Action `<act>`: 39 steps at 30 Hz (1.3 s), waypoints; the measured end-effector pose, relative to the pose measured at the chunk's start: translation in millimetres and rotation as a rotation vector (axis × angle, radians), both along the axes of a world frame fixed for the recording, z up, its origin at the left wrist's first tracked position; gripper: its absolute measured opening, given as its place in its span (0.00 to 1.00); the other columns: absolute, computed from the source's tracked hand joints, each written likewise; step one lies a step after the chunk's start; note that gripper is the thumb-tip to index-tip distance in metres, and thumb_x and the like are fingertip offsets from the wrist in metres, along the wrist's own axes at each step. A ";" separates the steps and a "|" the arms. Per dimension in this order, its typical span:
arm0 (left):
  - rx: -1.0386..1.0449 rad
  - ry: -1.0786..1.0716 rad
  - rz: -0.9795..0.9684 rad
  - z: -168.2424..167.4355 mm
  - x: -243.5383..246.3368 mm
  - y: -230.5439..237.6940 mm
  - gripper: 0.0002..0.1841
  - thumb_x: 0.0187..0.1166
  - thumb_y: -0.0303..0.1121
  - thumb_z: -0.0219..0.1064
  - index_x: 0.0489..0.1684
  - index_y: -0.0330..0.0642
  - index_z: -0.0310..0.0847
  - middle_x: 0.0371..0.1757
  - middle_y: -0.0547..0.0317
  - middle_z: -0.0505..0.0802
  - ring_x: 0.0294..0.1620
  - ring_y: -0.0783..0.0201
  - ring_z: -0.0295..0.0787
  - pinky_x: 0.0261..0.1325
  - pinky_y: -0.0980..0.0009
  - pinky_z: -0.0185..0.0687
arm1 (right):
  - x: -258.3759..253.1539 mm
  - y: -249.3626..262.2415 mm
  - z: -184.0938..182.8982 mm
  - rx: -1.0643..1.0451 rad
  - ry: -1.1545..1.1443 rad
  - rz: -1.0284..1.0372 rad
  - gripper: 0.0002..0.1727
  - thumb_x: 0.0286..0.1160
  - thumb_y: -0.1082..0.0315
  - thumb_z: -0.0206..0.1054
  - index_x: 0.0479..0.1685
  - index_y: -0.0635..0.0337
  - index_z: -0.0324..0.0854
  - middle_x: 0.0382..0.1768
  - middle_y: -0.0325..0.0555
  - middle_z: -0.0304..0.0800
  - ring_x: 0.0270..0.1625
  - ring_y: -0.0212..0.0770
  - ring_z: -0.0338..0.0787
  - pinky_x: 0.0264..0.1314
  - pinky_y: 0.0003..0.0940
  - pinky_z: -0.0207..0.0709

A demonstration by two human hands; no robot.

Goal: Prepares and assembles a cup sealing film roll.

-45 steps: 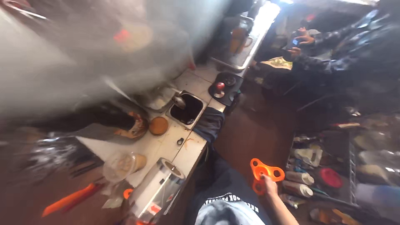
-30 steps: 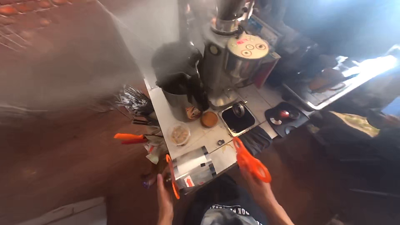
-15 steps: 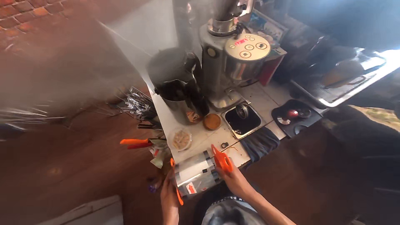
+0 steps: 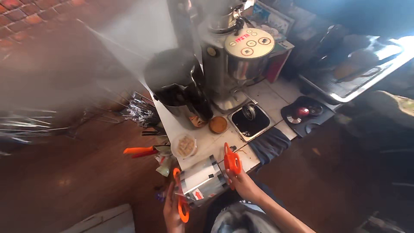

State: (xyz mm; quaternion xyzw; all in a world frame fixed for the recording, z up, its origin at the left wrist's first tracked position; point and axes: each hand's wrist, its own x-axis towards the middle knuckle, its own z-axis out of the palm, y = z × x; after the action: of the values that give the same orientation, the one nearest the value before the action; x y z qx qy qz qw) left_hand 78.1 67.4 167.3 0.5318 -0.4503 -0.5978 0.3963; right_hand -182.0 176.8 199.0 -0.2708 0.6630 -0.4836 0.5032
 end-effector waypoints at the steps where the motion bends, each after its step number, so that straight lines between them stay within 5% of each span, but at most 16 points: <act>1: -0.008 0.012 0.000 0.6 -2.4 0.0 0.28 0.86 0.30 0.52 0.87 0.33 0.60 0.71 0.49 0.87 0.57 0.70 0.90 0.57 0.71 0.89 | -2.4 -0.6 3.9 0.011 0.046 0.066 0.31 0.89 0.55 0.57 0.80 0.67 0.59 0.55 0.55 0.84 0.49 0.40 0.90 0.57 0.39 0.86; 5: 0.004 0.052 0.011 5.6 -8.1 0.9 0.28 0.86 0.26 0.49 0.87 0.34 0.59 0.66 0.50 0.89 0.44 0.71 0.92 0.42 0.73 0.90 | -3.3 -4.8 11.7 0.076 0.118 0.241 0.30 0.92 0.52 0.52 0.84 0.63 0.59 0.58 0.56 0.87 0.59 0.45 0.90 0.67 0.46 0.81; 10: 0.033 0.089 -0.005 13.5 -10.1 -0.1 0.27 0.87 0.28 0.50 0.88 0.35 0.59 0.66 0.49 0.89 0.46 0.68 0.93 0.39 0.71 0.91 | -6.1 -5.2 0.1 0.081 0.035 0.219 0.33 0.92 0.49 0.51 0.88 0.56 0.51 0.60 0.54 0.87 0.60 0.42 0.90 0.66 0.46 0.83; 14: -0.011 0.090 -0.052 11.9 -12.0 -4.3 0.28 0.87 0.29 0.49 0.88 0.33 0.58 0.76 0.48 0.83 0.59 0.67 0.90 0.53 0.71 0.89 | -2.0 -5.5 -1.0 0.049 -0.034 0.125 0.30 0.92 0.53 0.51 0.87 0.59 0.57 0.61 0.51 0.87 0.59 0.38 0.89 0.65 0.39 0.82; 21: -0.019 0.053 0.127 8.6 -27.3 2.0 0.25 0.88 0.30 0.49 0.84 0.30 0.62 0.63 0.51 0.88 0.48 0.73 0.90 0.49 0.76 0.87 | 8.5 -5.2 9.3 0.092 0.121 0.120 0.24 0.92 0.55 0.50 0.75 0.63 0.72 0.47 0.51 0.89 0.47 0.40 0.90 0.59 0.41 0.82; 24: -0.024 0.054 0.033 13.1 -20.4 1.2 0.27 0.87 0.29 0.49 0.86 0.31 0.60 0.71 0.47 0.86 0.57 0.68 0.89 0.56 0.71 0.87 | 4.8 -9.1 12.2 0.099 0.097 0.121 0.24 0.93 0.55 0.49 0.74 0.62 0.74 0.51 0.51 0.90 0.51 0.38 0.90 0.61 0.40 0.82; 28: -0.012 0.081 0.010 12.3 -15.6 -1.2 0.27 0.87 0.28 0.48 0.86 0.33 0.61 0.70 0.49 0.87 0.54 0.68 0.91 0.51 0.72 0.89 | 3.4 -14.0 9.5 0.089 0.055 0.097 0.24 0.93 0.55 0.49 0.73 0.61 0.75 0.53 0.49 0.90 0.55 0.35 0.89 0.65 0.37 0.80; 34: -0.015 0.121 0.019 4.2 -10.0 -2.6 0.27 0.86 0.29 0.49 0.86 0.31 0.60 0.70 0.50 0.87 0.55 0.69 0.91 0.53 0.72 0.89 | 3.4 -10.7 -0.7 0.100 -0.041 0.002 0.21 0.93 0.55 0.50 0.62 0.60 0.80 0.42 0.43 0.88 0.43 0.33 0.89 0.51 0.35 0.84; 39: -0.027 0.122 -0.009 8.3 -8.9 -5.4 0.27 0.87 0.29 0.48 0.86 0.30 0.58 0.72 0.50 0.85 0.57 0.70 0.90 0.55 0.72 0.88 | 5.5 -17.3 13.6 0.122 0.046 0.075 0.22 0.93 0.54 0.49 0.68 0.61 0.79 0.47 0.47 0.89 0.50 0.36 0.88 0.60 0.38 0.80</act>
State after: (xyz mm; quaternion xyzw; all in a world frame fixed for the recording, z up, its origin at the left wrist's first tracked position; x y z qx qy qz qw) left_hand 69.2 61.9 175.6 0.4870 -0.4356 -0.6246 0.4277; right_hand -176.5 159.5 212.6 -0.2754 0.6921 -0.4170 0.5209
